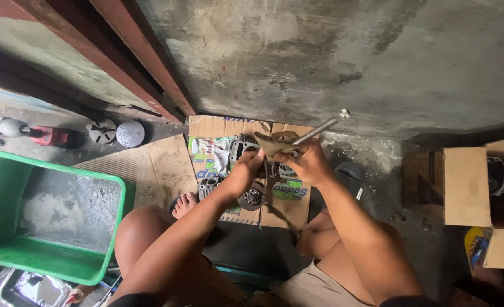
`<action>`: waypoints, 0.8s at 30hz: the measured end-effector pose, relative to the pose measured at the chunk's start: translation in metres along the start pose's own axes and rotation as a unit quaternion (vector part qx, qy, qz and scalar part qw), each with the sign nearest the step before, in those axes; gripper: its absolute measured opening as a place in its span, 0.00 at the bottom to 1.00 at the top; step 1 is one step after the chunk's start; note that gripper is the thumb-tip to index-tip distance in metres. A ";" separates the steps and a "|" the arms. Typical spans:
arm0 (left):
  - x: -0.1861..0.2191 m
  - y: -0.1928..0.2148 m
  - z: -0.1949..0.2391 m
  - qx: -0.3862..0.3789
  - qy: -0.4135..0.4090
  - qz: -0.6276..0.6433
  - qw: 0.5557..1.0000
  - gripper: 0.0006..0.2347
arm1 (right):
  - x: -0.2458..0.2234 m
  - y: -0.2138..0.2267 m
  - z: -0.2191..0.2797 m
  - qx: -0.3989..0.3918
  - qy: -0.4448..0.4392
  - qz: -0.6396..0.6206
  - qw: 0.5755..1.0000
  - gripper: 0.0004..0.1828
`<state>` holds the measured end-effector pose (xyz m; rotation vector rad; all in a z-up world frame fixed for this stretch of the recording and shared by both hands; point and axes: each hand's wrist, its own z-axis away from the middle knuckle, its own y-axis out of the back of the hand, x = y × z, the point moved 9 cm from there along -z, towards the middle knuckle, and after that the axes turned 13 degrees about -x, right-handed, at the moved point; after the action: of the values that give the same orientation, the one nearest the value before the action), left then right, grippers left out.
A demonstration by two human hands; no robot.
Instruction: Cleaning a motorcycle engine shaft and other components using a cloth.
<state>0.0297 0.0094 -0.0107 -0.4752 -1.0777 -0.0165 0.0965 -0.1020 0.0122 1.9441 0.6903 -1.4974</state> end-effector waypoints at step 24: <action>-0.064 0.064 -0.042 0.109 0.064 -0.372 0.920 0.30 | -0.073 0.061 0.006 0.382 -0.083 0.062 0.918 0.26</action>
<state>0.0494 0.0368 -0.1048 0.1571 -1.0619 -0.5872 0.1182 -0.1524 0.0900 2.2928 -0.1413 -2.0066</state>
